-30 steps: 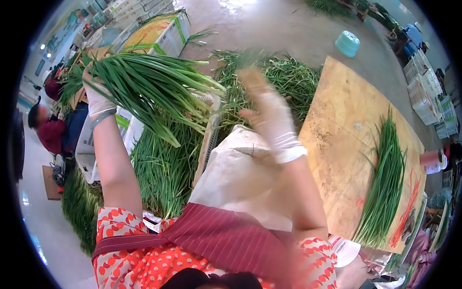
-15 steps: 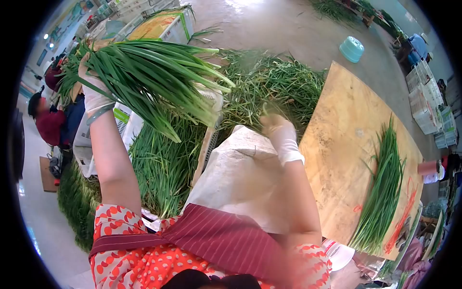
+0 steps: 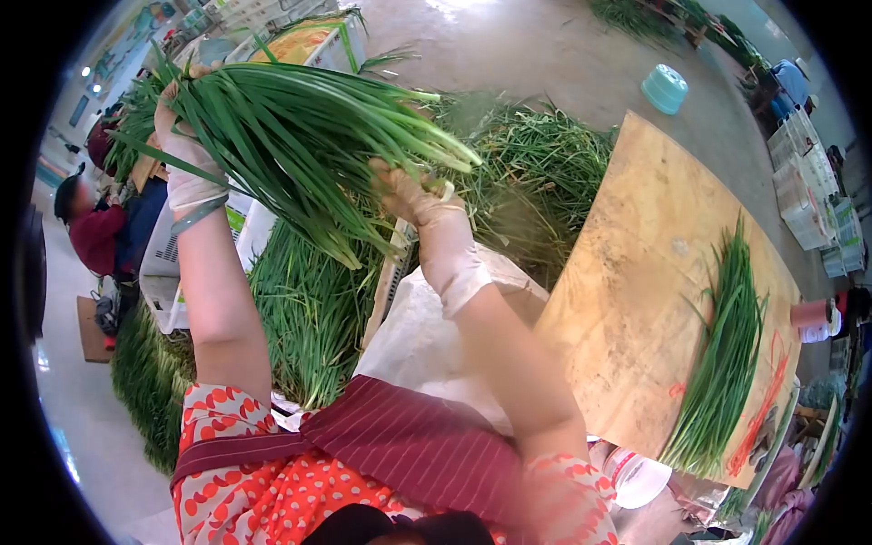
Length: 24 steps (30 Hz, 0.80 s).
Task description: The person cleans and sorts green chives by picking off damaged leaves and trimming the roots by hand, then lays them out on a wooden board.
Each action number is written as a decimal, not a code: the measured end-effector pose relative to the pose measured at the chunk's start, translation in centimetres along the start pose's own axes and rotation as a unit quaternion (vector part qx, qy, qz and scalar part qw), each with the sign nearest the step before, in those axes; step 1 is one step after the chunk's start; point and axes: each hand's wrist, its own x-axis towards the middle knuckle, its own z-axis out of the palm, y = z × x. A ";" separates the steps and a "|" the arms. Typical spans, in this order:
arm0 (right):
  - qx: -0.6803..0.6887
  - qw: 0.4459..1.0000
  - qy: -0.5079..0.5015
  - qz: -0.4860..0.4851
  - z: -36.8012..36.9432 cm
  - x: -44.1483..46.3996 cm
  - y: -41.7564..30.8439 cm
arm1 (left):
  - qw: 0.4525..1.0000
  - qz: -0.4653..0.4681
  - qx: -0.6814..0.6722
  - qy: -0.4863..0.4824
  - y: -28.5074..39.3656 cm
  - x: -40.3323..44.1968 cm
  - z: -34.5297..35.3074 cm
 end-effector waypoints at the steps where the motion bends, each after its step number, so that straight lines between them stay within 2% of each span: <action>1: 0.037 0.999 0.022 -0.008 0.0 0.1 -0.1 | 0.999 0.008 0.034 0.013 0.1 0.2 0.2; 2: 0.075 0.996 0.043 -0.015 0.1 0.2 -0.1 | 0.997 0.017 0.068 0.026 0.1 0.3 0.5; 4: 0.094 0.993 0.059 -0.026 0.0 0.4 -0.1 | 0.999 0.010 0.047 0.023 0.1 0.0 0.9; 6: 0.005 0.991 0.131 -0.040 -0.8 0.8 0.3 | 1.000 -0.002 0.026 0.018 -0.4 -0.3 1.8; 7: -0.168 0.973 0.103 -0.123 -1.3 0.6 0.3 | 0.999 0.020 0.024 0.044 -0.6 -0.6 2.5; 8: -0.168 0.973 0.103 -0.123 -2.1 0.6 0.3 | 0.996 0.043 0.023 0.071 -0.7 -0.8 2.8; 10: -0.319 0.922 0.101 -0.194 -3.1 0.4 -0.2 | 0.997 0.047 0.032 0.061 -0.3 -1.3 3.3; 11: -0.254 0.958 0.088 -0.103 -3.4 0.0 -0.7 | 0.996 0.045 0.034 0.070 -0.2 -1.6 3.6; 13: -0.249 0.962 0.060 -0.097 -4.1 -0.4 -1.0 | 0.995 0.044 0.037 0.080 0.0 -1.6 3.5; 15: -0.255 0.962 0.032 -0.091 -5.0 -0.3 -1.2 | 0.980 0.086 0.130 0.121 0.3 -1.0 2.2; 16: -0.256 0.962 0.035 -0.093 -5.6 -0.5 -1.7 | 0.981 0.084 0.128 0.118 0.6 -1.0 1.6; 18: -0.341 0.935 0.066 -0.073 -7.6 -1.0 -3.3 | 0.986 0.072 0.107 0.101 1.3 -1.4 0.7; 19: -0.330 0.938 0.089 -0.055 -9.6 -1.1 -3.9 | 0.974 0.111 0.117 0.161 1.6 -1.3 0.8; 20: -0.318 0.941 0.113 -0.036 -11.9 -1.1 -4.1 | 0.974 0.110 0.116 0.161 2.0 -1.5 0.6; 21: -0.169 0.965 0.185 -0.073 -13.7 -1.0 -4.6 | 0.976 0.126 0.111 0.139 2.4 -1.6 0.2; 22: -0.015 0.962 0.251 -0.110 -14.7 -0.6 -5.2 | 0.977 0.142 0.103 0.118 3.2 -1.6 -0.4; 23: -0.017 0.960 0.255 -0.114 -14.7 -0.2 -5.6 | 0.990 0.099 0.088 0.053 4.6 -1.3 -2.9; 24: -0.126 0.941 0.264 -0.169 -14.3 0.3 -6.2 | 0.991 0.095 0.079 0.047 4.5 -1.3 -3.2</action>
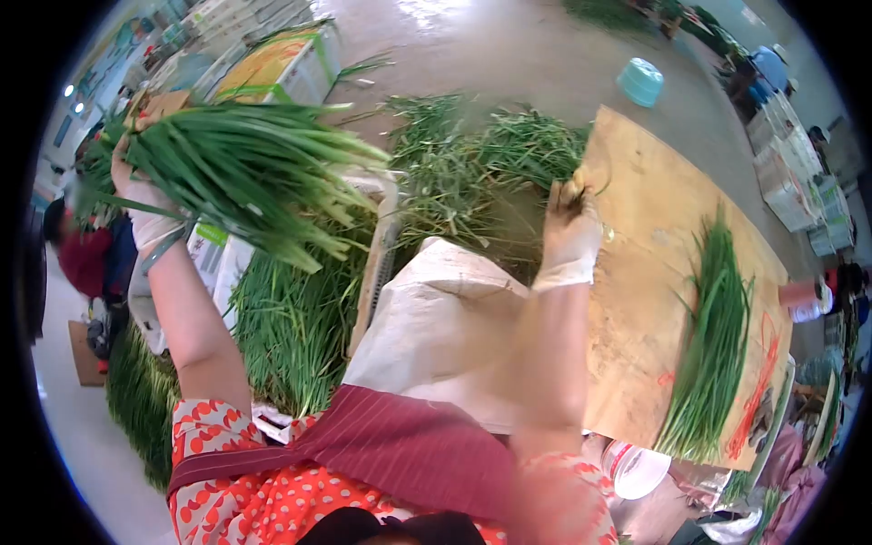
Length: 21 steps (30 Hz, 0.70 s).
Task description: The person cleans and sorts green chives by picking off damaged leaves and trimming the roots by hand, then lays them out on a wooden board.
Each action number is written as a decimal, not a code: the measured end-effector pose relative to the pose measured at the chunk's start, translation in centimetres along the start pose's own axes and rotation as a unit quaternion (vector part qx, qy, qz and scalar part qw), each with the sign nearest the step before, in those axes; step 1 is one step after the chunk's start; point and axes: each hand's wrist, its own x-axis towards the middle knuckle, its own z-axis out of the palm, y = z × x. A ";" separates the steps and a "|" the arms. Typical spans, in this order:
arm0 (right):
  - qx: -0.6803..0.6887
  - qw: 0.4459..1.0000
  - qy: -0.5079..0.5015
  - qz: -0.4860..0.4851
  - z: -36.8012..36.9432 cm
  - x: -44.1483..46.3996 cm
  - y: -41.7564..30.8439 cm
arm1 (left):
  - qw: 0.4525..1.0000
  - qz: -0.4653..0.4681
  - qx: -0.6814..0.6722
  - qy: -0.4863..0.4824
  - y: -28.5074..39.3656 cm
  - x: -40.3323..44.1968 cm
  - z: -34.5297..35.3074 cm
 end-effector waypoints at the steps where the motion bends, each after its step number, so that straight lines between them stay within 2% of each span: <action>1: -0.095 0.992 0.008 -0.085 0.6 0.2 -0.7 | 0.984 0.067 0.143 0.083 -0.6 -0.6 0.3; 2: -0.226 0.968 0.013 -0.105 2.6 -2.1 -2.2 | 0.939 0.127 0.278 0.157 -1.5 -1.2 0.9; 4: -0.483 0.863 0.040 -0.144 6.7 -6.5 -5.1 | 0.949 0.064 0.275 0.138 -2.4 -2.7 2.6; 5: -0.532 0.764 -0.327 -0.165 7.5 -10.3 -4.5 | 0.960 0.023 0.247 0.133 -2.8 -3.5 3.5; 6: -0.459 0.738 -0.454 -0.196 7.4 -11.9 -3.3 | 0.974 -0.038 0.171 0.140 -3.0 -3.9 3.7; 7: -0.353 0.697 -0.594 -0.193 7.2 -13.5 -2.1 | 0.975 -0.053 0.151 0.153 -3.0 -4.0 3.3; 8: -0.249 0.637 -0.713 -0.155 7.0 -15.3 -0.9 | 0.973 -0.063 0.134 0.175 -2.5 -3.9 1.9; 9: -0.260 0.666 -0.684 -0.143 7.5 -14.2 -4.5 | 0.984 -0.053 0.109 0.131 -1.5 -2.6 -2.8; 11: -0.279 0.705 -0.643 -0.113 8.3 -10.9 -10.8 | 0.996 -0.053 0.043 0.057 -0.8 -2.9 -5.3; 13: -0.349 0.822 -0.403 -0.199 4.6 -2.5 -5.3 | 0.996 -0.065 0.041 0.045 -0.6 -4.1 -5.5; 14: -0.084 0.984 -0.158 0.017 5.1 -2.7 -8.0 | 0.995 -0.083 0.038 0.026 -0.5 -3.9 -5.8; 15: 0.108 0.993 -0.049 -0.009 2.9 -0.6 -6.3 | 0.995 -0.090 0.051 0.013 -0.2 -4.0 -6.2; 16: 0.135 0.988 0.057 -0.055 1.7 1.0 -5.3 | 0.993 -0.110 0.038 0.006 0.1 -4.3 -6.0; 17: 0.078 0.984 0.084 -0.135 0.7 2.0 -4.0 | 0.987 -0.069 0.077 0.123 -0.2 -4.7 -4.1; 18: 0.081 0.986 0.073 -0.124 1.4 2.1 -3.3 | 0.964 -0.026 0.114 0.239 -0.7 -4.7 -1.9; 19: -0.079 0.991 -0.052 -0.100 2.2 2.1 -2.6 | 0.959 -0.031 0.128 0.250 -0.7 -4.2 -1.1; 20: -0.235 0.953 -0.178 -0.073 2.9 2.1 -1.6 | 0.953 -0.038 0.144 0.264 -0.6 -4.0 -0.5; 21: -0.502 0.818 -0.275 -0.057 2.2 3.8 0.5 | 0.961 0.004 0.139 0.239 -1.7 -5.2 2.3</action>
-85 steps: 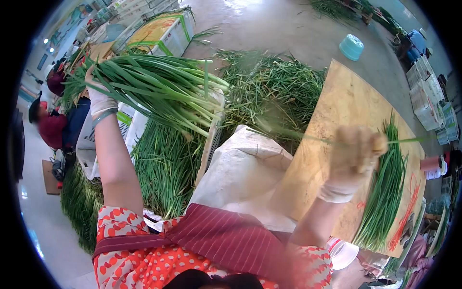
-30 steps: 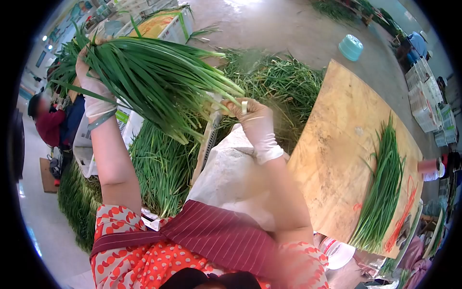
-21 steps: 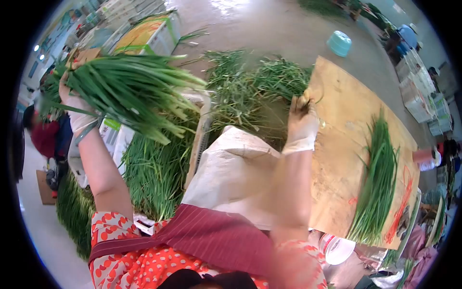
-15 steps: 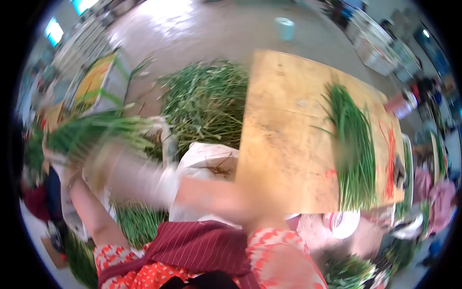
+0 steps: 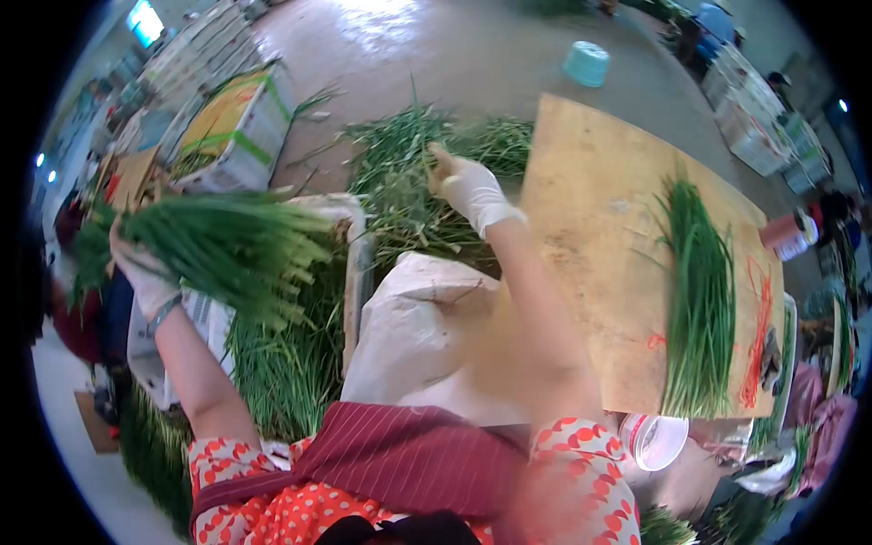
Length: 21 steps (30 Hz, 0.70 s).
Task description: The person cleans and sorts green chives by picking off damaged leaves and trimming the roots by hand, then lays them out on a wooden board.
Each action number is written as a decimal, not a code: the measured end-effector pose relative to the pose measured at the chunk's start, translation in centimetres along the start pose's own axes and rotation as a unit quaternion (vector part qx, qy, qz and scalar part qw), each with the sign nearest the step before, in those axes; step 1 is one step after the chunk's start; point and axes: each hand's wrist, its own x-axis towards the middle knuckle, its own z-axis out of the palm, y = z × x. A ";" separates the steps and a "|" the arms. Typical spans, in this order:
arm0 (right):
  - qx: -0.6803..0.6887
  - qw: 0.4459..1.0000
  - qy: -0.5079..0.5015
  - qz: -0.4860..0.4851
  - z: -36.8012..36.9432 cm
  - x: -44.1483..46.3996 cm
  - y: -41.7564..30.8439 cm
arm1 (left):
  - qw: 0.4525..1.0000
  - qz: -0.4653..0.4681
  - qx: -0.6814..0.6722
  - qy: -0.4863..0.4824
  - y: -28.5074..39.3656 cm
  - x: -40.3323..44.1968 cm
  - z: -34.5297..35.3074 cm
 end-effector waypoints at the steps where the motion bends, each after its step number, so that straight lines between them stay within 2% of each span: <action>1: -0.224 0.973 -0.035 0.036 0.1 -1.5 -3.1 | 0.999 0.025 -0.015 -0.044 -0.1 0.2 0.9; 3: -0.223 0.972 -0.065 0.038 0.2 -1.9 -7.0 | 0.985 0.049 -0.046 -0.156 -0.4 2.2 1.6; 4: -0.124 0.987 -0.021 -0.096 1.4 -1.9 -8.1 | 0.989 0.071 -0.014 -0.130 -0.9 3.5 2.6; 5: -0.019 0.974 0.024 -0.224 3.0 -2.0 -9.6 | 0.990 0.091 0.017 -0.105 -1.7 4.0 3.8; 7: 0.009 0.951 0.065 -0.303 4.3 -3.6 -15.5 | 0.955 0.248 0.136 -0.086 -3.7 0.4 8.8; 8: 0.013 0.951 0.065 -0.301 5.7 -3.4 -17.5 | 0.824 0.431 0.349 -0.111 -5.1 1.5 9.0; 10: 0.041 0.946 0.167 -0.274 7.1 -2.4 -19.6 | 0.613 0.575 0.526 -0.132 -6.6 0.8 10.7; 11: 0.051 0.942 0.201 -0.263 7.3 -1.9 -19.9 | 0.813 0.431 0.361 -0.151 -6.6 -1.9 13.2; 12: 0.119 0.942 0.194 -0.246 7.1 -0.8 -19.6 | 0.942 0.248 0.165 -0.155 -6.1 -3.6 14.6; 13: 0.186 0.937 0.187 -0.229 6.8 0.5 -19.3 | 0.941 0.247 0.167 -0.157 -5.2 -3.7 14.4; 14: 0.200 0.931 0.179 -0.245 5.9 1.9 -18.6 | 0.886 0.226 0.239 -0.326 -4.3 -3.3 14.0; 15: 0.234 0.929 0.106 -0.268 4.3 2.3 -18.2 | 0.799 0.195 0.301 -0.483 -3.5 -3.5 13.8; 16: 0.270 0.917 0.040 -0.291 3.1 2.7 -17.9 | 0.576 0.520 0.505 -0.377 -2.0 -5.5 14.5; 17: 0.304 0.900 -0.025 -0.311 1.9 2.7 -17.6 | 0.576 0.519 0.503 -0.382 -1.1 -6.2 14.9; 18: 0.305 0.901 -0.022 -0.307 0.4 2.1 -18.0 | 0.760 0.273 0.295 -0.511 -0.5 -6.5 15.0; 20: 0.133 0.944 -0.080 -0.291 -2.5 0.9 -19.3 | 0.797 0.058 0.109 -0.592 -0.6 -5.6 14.6; 21: 0.137 0.946 -0.078 -0.285 -3.1 0.7 -19.6 | 0.797 -0.053 0.022 -0.601 -0.7 -5.1 14.5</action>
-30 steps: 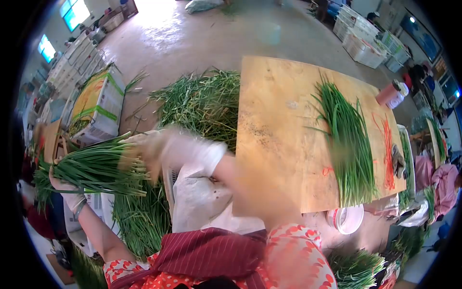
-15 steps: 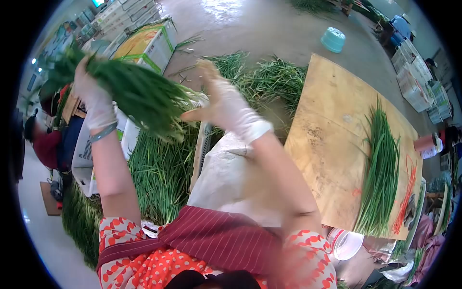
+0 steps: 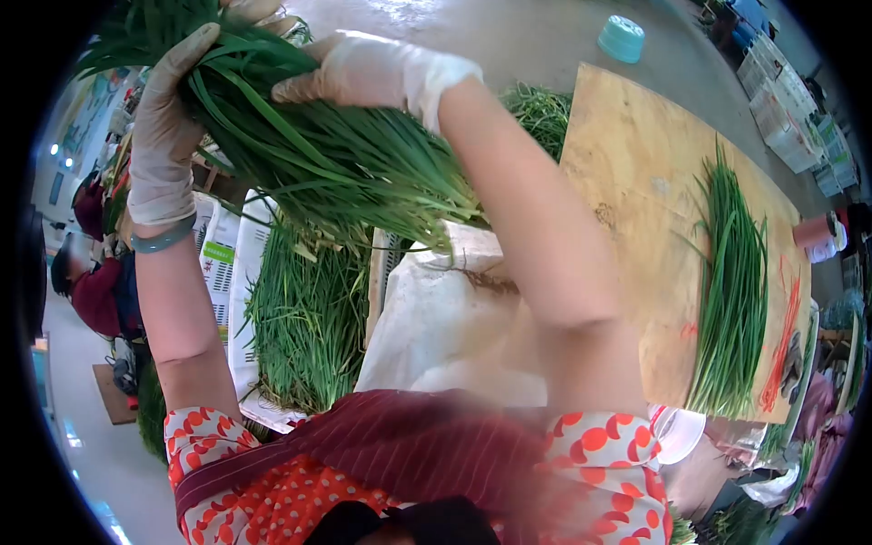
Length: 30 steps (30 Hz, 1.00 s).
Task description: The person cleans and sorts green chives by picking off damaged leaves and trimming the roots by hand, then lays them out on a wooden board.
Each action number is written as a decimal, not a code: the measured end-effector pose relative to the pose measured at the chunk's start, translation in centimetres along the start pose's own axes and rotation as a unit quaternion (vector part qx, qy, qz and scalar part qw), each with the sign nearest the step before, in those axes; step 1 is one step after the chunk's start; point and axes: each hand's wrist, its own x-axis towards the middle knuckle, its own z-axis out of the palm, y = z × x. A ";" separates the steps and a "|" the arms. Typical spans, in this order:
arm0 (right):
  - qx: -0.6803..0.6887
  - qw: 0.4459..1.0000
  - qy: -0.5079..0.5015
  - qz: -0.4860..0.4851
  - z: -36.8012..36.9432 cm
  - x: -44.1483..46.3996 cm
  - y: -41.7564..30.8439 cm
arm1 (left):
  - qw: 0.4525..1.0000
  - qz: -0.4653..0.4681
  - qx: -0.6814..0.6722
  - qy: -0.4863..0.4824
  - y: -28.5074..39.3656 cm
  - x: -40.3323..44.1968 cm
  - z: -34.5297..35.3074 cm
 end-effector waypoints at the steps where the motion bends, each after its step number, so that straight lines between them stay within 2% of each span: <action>1: 0.035 0.998 -0.029 0.043 -0.3 0.1 -0.3 | 1.000 -0.020 0.004 0.011 -0.1 0.0 0.0; 3: 0.072 0.992 -0.058 0.087 -0.3 -0.3 0.0 | 0.999 -0.034 0.003 0.040 -0.7 0.1 -0.9; 7: 0.127 0.988 0.017 0.089 -0.4 -1.8 1.6 | 0.996 -0.089 -0.007 0.029 -0.8 0.1 -1.6; 8: 0.089 0.989 0.106 0.053 -0.9 -3.1 3.5 | 0.974 -0.089 0.023 0.207 -1.3 -0.3 -2.2; 9: 0.050 0.980 0.194 0.015 -1.7 -4.4 5.3 | 0.920 -0.085 0.051 0.380 -1.8 -0.9 -3.1; 10: 0.032 0.973 0.215 0.075 -2.1 -6.5 5.8 | 0.920 -0.083 0.051 0.379 -2.0 -2.1 -5.0; 11: 0.012 0.963 0.235 0.132 -2.2 -8.9 6.2 | 0.907 0.013 0.317 0.276 -1.9 -4.1 -7.5; 12: 0.048 0.958 0.228 0.169 -2.0 -11.1 7.9 | 0.870 0.052 0.444 0.207 -2.1 -5.4 -8.4; 13: 0.084 0.950 0.221 0.206 -1.3 -13.1 9.5 | 0.811 0.107 0.556 0.149 -2.4 -6.7 -9.2; 15: 0.230 0.926 0.181 0.239 0.6 -15.4 9.5 | 0.864 0.106 0.456 0.185 -2.8 -8.8 -8.9; 16: 0.306 0.902 0.162 0.260 1.2 -15.6 9.4 | 0.864 0.106 0.456 0.184 -3.1 -9.4 -8.3; 18: 0.300 0.899 0.146 0.282 1.6 -14.4 8.5 | 0.863 0.048 0.425 0.268 -3.9 -10.2 -7.2; 19: 0.294 0.897 0.130 0.304 1.7 -13.9 8.2 | 0.885 0.059 0.350 0.300 -4.5 -10.8 -7.8; 20: 0.294 0.897 0.130 0.302 1.7 -13.6 8.2 | 0.885 0.060 0.351 0.300 -4.7 -11.0 -7.6; 22: 0.298 0.911 0.131 0.254 1.6 -12.9 8.5 | 0.825 0.119 0.452 0.319 -4.8 -11.7 -5.9; 23: 0.271 0.907 0.126 0.297 1.1 -12.5 8.6 | 0.830 0.090 0.434 0.338 -4.4 -11.6 -4.5; 24: 0.273 0.906 0.125 0.298 1.1 -12.3 8.7 | 0.829 0.089 0.435 0.339 -4.3 -12.1 -4.8; 26: 0.273 0.921 0.068 0.270 1.1 -12.1 8.8 | 0.812 0.094 0.448 0.363 -4.4 -13.1 -5.7; 30: 0.261 0.933 -0.019 0.248 2.6 -10.7 9.9 | 0.814 0.117 0.416 0.388 -4.7 -13.8 -6.0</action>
